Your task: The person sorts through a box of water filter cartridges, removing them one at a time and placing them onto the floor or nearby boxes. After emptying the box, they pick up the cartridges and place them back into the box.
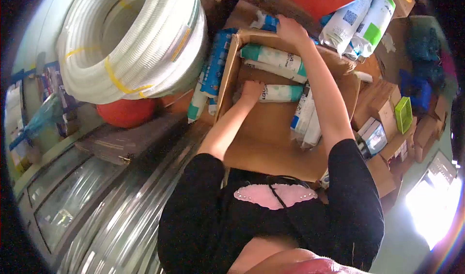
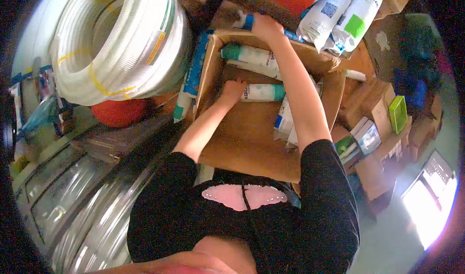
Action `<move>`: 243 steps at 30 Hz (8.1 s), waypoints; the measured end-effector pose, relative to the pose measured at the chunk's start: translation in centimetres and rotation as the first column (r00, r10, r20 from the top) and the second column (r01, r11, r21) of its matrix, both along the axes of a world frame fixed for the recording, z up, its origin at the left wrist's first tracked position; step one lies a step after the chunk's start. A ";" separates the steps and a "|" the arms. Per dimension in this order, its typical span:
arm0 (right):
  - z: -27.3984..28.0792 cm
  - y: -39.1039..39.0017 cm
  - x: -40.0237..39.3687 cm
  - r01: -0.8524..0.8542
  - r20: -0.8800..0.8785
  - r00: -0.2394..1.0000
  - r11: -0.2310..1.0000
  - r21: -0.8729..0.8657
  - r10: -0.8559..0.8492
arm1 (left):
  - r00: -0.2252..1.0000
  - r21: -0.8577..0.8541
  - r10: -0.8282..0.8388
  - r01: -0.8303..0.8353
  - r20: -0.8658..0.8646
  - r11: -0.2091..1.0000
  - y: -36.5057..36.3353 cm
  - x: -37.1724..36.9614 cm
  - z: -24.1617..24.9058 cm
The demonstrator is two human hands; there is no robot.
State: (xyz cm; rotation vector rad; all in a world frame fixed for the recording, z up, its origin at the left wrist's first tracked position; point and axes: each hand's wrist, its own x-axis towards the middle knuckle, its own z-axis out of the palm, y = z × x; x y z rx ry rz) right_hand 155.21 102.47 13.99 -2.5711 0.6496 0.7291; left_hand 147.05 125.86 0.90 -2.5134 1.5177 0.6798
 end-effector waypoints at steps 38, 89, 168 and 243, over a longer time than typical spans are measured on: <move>12.0 3.8 -3.1 -0.013 0.610 0.731 0.900 -0.435 0.306 | 0.781 -0.944 0.607 -0.295 -0.146 0.152 2.4 14.4 29.3; -6.6 14.4 -24.4 0.748 0.111 0.658 0.663 0.017 -0.745 | 0.900 0.361 -0.346 0.240 0.266 0.901 -16.0 21.3 22.8; 25.2 37.0 -67.6 0.897 0.395 0.259 0.067 -0.438 -0.882 | 0.395 0.203 0.157 0.078 -0.905 0.976 9.7 -30.6 10.7; 8.8 60.7 -81.4 0.159 0.270 -0.961 -0.672 0.724 0.064 | 0.169 -0.154 -0.636 0.894 -0.753 0.420 11.2 -68.0 11.5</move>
